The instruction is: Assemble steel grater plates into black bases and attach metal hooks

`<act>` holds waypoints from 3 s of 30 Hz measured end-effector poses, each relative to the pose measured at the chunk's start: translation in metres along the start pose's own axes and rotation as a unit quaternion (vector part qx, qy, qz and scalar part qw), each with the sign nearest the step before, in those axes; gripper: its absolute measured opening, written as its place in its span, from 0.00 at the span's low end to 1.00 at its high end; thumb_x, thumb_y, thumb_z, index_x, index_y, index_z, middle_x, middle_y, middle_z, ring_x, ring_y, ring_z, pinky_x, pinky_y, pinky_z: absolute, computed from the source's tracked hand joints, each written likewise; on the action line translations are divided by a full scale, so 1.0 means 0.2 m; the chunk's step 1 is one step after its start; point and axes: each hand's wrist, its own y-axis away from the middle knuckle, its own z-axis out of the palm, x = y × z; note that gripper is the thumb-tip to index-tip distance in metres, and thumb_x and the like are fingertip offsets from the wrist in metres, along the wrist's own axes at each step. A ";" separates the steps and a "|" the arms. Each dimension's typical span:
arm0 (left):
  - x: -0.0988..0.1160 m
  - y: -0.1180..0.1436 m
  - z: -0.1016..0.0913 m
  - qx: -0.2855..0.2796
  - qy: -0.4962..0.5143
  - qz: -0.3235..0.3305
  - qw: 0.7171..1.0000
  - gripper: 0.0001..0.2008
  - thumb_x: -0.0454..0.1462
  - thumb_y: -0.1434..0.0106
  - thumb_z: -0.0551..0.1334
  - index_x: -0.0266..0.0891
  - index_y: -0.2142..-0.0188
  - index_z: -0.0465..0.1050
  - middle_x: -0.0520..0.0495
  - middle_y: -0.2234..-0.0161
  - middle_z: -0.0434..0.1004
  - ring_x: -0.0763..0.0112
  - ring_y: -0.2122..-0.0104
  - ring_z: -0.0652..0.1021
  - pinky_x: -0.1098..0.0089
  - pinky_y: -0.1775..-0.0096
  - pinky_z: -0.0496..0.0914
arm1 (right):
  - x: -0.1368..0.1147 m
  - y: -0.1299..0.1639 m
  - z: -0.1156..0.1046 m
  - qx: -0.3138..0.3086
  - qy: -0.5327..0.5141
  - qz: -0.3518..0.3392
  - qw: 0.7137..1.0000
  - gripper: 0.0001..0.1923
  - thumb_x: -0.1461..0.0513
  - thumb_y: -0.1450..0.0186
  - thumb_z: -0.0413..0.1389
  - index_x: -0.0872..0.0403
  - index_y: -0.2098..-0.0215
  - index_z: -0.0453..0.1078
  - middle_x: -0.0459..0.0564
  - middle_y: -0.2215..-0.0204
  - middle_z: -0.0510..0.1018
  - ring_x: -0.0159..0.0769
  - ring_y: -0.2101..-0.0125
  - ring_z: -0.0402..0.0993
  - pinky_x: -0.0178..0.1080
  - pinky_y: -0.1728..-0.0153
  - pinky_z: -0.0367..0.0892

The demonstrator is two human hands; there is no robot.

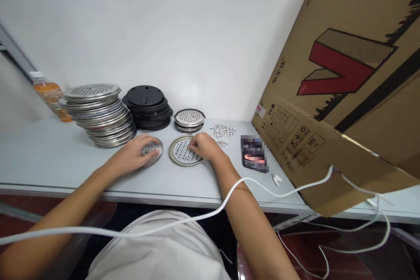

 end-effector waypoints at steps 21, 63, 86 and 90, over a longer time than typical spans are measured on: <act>0.10 -0.16 0.15 -0.113 0.001 0.137 0.984 0.16 0.47 0.30 0.56 0.45 0.49 0.76 0.45 0.44 0.74 0.58 0.46 0.74 0.59 0.44 0.64 | 0.02 0.28 -0.33 0.044 0.025 0.085 0.995 0.10 0.58 0.31 0.53 0.54 0.68 0.71 0.49 0.69 0.78 0.36 0.68 0.71 0.36 0.65 0.60; -0.24 -0.34 0.10 -0.152 0.119 0.065 0.979 0.24 0.52 0.38 0.61 0.41 0.49 0.77 0.43 0.45 0.76 0.58 0.47 0.75 0.63 0.43 0.66 | 0.11 0.30 -0.32 -0.142 -0.048 0.176 0.973 0.35 0.55 0.54 0.72 0.51 0.48 0.75 0.53 0.53 0.78 0.48 0.54 0.74 0.43 0.52 0.68; -0.24 -0.33 0.10 -0.128 0.157 0.025 0.979 0.18 0.50 0.37 0.60 0.40 0.59 0.80 0.47 0.65 0.82 0.63 0.65 0.80 0.68 0.60 0.71 | 0.18 0.31 -0.18 -0.041 -0.118 0.125 0.984 0.26 0.53 0.45 0.67 0.54 0.52 0.74 0.54 0.54 0.78 0.44 0.55 0.73 0.44 0.51 0.67; -0.24 -0.34 0.10 -0.117 0.161 0.024 0.980 0.18 0.50 0.37 0.60 0.40 0.59 0.80 0.46 0.63 0.83 0.62 0.63 0.80 0.67 0.58 0.72 | 0.18 0.32 -0.19 -0.033 -0.138 0.138 0.980 0.23 0.55 0.46 0.66 0.55 0.54 0.75 0.53 0.58 0.79 0.43 0.56 0.73 0.43 0.53 0.68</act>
